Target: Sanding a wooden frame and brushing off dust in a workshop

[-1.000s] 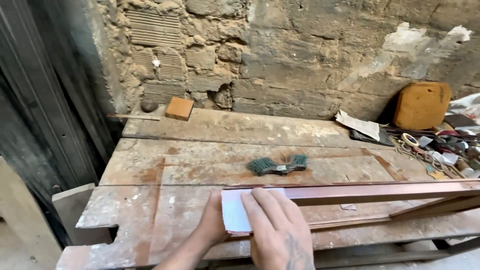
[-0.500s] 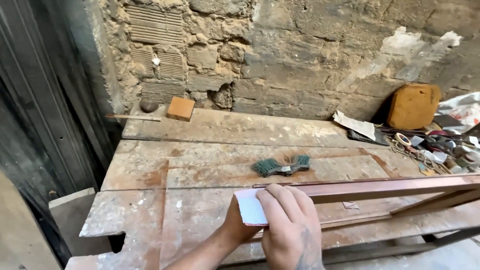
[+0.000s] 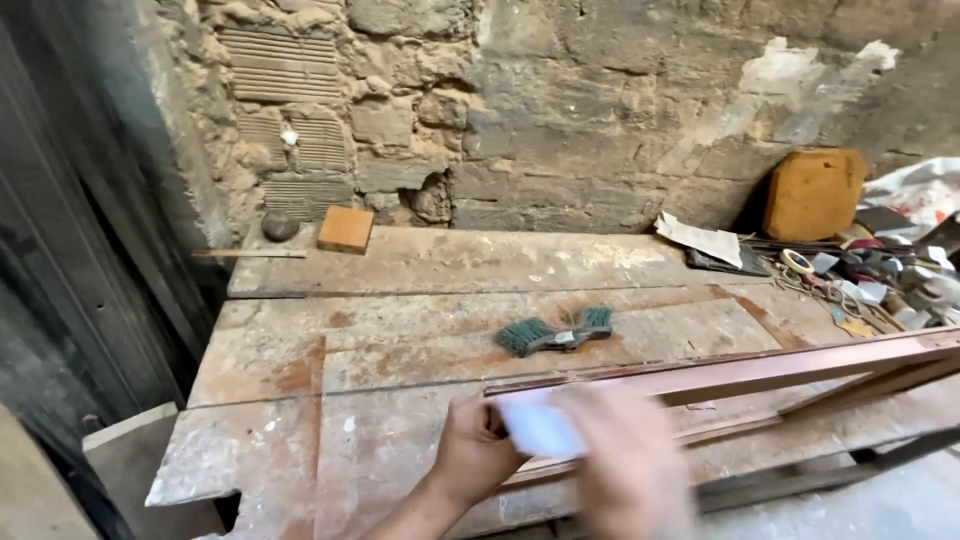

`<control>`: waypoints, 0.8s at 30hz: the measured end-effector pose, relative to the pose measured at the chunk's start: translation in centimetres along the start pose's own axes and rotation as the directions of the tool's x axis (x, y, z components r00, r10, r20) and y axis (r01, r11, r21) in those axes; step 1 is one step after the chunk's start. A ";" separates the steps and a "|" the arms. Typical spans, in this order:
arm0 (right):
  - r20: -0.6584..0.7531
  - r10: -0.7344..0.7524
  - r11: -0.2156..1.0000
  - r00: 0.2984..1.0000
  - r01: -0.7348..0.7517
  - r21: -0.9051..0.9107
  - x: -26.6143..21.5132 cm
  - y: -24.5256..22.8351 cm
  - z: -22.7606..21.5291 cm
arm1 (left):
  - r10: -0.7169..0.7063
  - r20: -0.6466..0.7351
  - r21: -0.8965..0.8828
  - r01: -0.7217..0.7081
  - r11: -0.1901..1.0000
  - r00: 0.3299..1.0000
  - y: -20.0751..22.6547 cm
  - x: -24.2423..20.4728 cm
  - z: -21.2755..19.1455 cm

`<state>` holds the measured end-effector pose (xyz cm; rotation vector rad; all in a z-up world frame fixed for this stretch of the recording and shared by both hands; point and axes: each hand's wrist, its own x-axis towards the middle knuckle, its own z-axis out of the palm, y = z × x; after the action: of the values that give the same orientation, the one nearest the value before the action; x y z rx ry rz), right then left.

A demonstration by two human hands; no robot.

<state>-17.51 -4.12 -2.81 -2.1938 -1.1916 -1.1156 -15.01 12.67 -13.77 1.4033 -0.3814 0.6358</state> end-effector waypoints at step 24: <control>0.021 0.000 0.997 1.000 -0.002 0.083 -2.0 2.9 -1.9 | -0.018 0.024 0.090 0.016 0.996 1.000 2.0 -0.4 0.4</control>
<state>-16.58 -8.02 -3.18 -2.1482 -1.2232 -1.0266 -16.57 12.26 -12.38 1.4997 -0.3636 0.6286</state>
